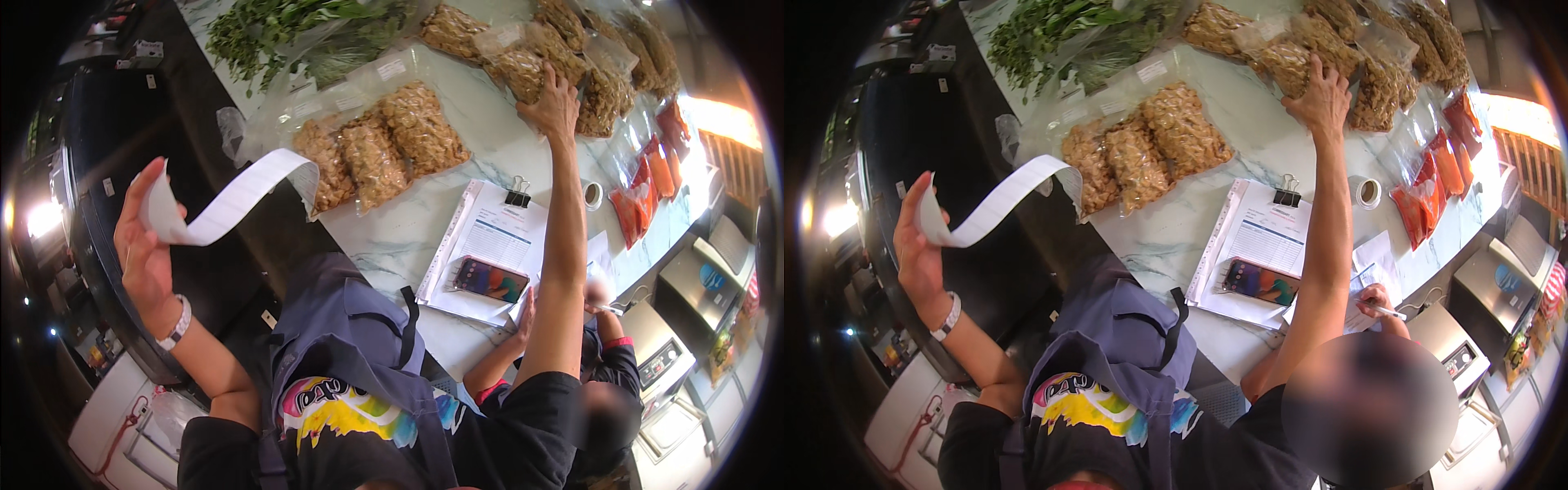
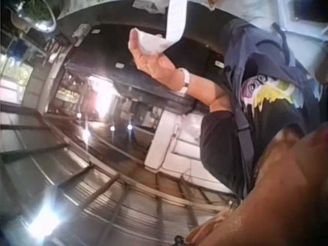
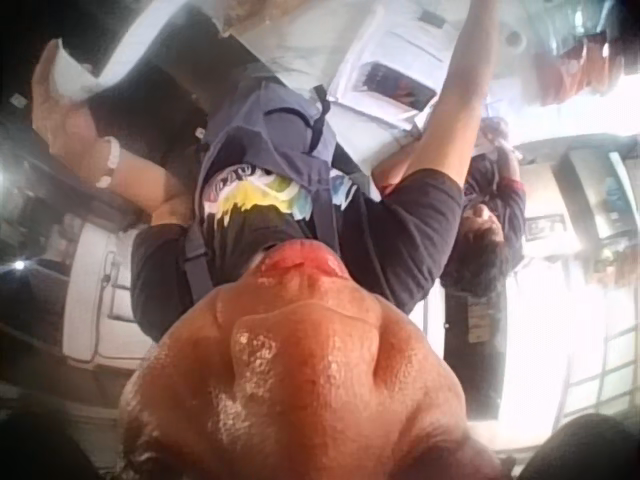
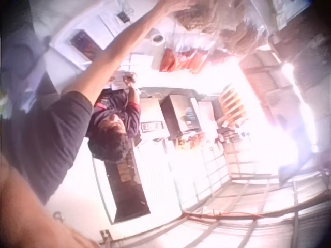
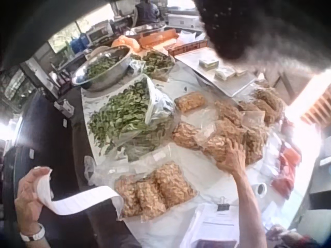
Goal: The person writes on a receipt, tears off labels, and sticks them onto plastic bags containing food items. They handle multiple bags one at a time, placing labels on each and arranging them on the counter.
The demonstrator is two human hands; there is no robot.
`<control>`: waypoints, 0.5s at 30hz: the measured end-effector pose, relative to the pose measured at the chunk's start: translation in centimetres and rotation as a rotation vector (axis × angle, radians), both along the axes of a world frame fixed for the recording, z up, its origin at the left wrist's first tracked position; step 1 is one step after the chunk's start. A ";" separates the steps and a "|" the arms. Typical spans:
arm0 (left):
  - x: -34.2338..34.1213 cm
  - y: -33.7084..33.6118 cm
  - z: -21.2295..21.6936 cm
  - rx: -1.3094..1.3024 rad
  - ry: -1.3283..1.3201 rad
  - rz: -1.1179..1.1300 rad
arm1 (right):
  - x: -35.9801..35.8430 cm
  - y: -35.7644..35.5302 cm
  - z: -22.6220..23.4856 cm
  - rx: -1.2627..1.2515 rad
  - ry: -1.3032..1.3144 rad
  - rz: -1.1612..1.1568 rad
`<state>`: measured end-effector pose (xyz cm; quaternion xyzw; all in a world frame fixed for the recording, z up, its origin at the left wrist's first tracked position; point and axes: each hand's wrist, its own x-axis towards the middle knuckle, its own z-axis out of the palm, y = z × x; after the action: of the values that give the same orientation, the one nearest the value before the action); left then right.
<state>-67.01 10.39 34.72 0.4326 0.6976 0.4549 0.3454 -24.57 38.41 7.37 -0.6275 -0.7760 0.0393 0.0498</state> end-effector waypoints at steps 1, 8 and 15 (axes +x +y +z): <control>-0.7 -1.6 0.8 -0.028 0.000 -0.013 | -0.1 -0.1 0.3 -0.057 -0.009 -0.027; -3.1 -8.1 3.1 -0.052 0.064 0.089 | -2.5 -5.6 3.5 -0.364 0.671 -0.206; -2.9 -8.0 -6.8 -0.288 0.181 -0.006 | -12.0 -14.3 9.3 -0.306 0.429 0.001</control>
<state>-69.95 2.37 27.96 0.4200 0.7824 0.3085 0.3409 -36.54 24.12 16.67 -0.6045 -0.7332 0.2884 0.1175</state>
